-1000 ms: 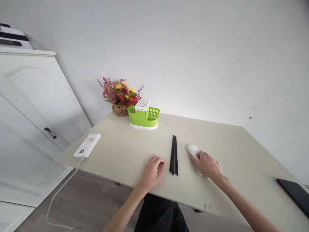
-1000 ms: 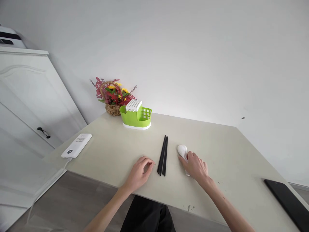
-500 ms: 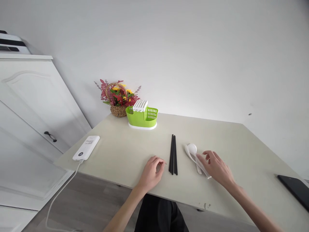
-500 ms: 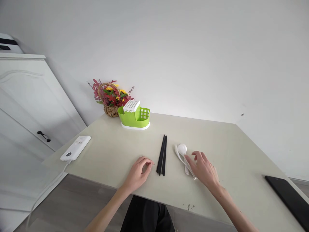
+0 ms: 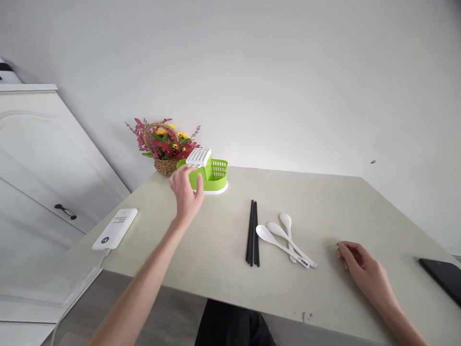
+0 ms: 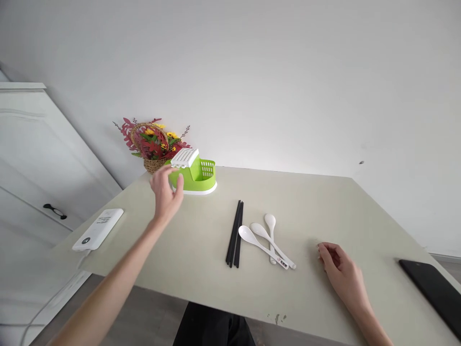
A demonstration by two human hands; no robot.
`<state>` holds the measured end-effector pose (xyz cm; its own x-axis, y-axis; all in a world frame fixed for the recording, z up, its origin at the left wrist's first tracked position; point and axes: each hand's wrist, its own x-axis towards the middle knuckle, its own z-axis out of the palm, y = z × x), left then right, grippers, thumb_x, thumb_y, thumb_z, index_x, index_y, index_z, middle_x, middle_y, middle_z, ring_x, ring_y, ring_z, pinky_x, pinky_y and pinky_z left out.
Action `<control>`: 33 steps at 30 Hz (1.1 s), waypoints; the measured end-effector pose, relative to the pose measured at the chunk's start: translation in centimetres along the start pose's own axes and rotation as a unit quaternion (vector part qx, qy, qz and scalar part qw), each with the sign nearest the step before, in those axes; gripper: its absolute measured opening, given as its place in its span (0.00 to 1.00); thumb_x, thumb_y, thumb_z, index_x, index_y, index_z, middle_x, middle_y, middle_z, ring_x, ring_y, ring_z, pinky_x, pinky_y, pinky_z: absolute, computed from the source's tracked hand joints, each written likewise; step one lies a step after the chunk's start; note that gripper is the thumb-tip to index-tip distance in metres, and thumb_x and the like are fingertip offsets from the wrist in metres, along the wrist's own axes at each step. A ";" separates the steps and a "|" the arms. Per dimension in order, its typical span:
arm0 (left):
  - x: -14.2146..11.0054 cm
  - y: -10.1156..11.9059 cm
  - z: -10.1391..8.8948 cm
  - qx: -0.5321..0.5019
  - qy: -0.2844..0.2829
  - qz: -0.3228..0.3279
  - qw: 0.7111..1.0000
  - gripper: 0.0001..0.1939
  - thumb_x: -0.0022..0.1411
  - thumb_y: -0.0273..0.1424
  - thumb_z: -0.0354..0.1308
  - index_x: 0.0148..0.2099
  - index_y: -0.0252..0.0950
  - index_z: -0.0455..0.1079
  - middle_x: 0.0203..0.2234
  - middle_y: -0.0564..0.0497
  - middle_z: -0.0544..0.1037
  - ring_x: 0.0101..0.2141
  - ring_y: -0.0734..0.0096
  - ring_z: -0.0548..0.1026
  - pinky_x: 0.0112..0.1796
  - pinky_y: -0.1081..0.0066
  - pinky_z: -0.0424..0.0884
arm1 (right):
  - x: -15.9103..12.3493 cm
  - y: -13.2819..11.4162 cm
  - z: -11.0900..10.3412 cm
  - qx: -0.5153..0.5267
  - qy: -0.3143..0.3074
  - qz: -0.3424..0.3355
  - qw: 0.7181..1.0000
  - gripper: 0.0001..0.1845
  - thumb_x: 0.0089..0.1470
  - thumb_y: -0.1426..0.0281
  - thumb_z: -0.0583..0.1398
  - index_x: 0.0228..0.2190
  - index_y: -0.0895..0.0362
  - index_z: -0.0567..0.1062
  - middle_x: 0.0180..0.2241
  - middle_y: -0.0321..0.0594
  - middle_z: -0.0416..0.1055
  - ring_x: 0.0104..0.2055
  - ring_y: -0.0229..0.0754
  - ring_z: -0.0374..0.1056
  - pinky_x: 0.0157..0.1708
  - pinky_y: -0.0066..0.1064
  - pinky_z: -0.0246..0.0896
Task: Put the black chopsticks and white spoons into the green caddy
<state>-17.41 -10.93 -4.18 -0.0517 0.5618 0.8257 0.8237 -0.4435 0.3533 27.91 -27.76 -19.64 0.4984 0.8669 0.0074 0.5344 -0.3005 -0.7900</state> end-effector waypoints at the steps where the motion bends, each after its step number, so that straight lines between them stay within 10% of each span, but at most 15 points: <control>1: 1.6 -0.5 0.4 0.018 0.009 -0.001 1.000 0.15 0.74 0.38 0.51 0.57 0.39 0.67 0.61 0.38 0.69 0.65 0.51 0.62 0.66 0.50 0.53 | 0.0 0.0 0.1 0.000 0.003 -0.001 1.000 0.28 0.56 0.42 0.55 0.41 0.52 0.76 0.34 0.41 0.80 0.36 0.47 0.74 0.39 0.36 0.65; 6: 6.6 -4.1 2.5 0.074 -0.015 -0.005 0.997 0.19 0.75 0.39 0.46 0.62 0.40 0.67 0.65 0.40 0.68 0.66 0.51 0.62 0.66 0.48 0.48 | -0.1 -0.1 0.2 0.000 0.002 0.009 1.000 0.27 0.56 0.42 0.56 0.40 0.51 0.77 0.33 0.40 0.80 0.34 0.47 0.75 0.38 0.36 0.66; 15: 5.6 -6.4 5.4 0.051 -0.123 -0.033 0.990 0.23 0.77 0.41 0.40 0.64 0.39 0.68 0.57 0.43 0.78 0.53 0.57 0.78 0.55 0.62 0.68 | -0.1 0.2 0.3 -0.046 -0.007 0.032 0.998 0.27 0.52 0.40 0.57 0.39 0.46 0.78 0.38 0.39 0.82 0.42 0.52 0.77 0.37 0.38 0.68; 33: 3.8 11.5 15.3 0.001 -0.326 0.065 0.943 0.35 0.75 0.56 0.31 0.70 0.44 0.62 0.20 0.54 0.75 0.24 0.63 0.76 0.32 0.70 0.66 | -0.3 -1.3 0.2 -0.044 -0.002 0.022 0.999 0.26 0.56 0.42 0.56 0.38 0.48 0.78 0.36 0.39 0.81 0.40 0.49 0.76 0.36 0.33 0.68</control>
<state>0.51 -3.19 -3.69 0.4065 0.8135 0.4159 0.8008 -0.5363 0.2665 26.92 -27.55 -18.79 0.5209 0.8531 -0.0285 0.5694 -0.3722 -0.7330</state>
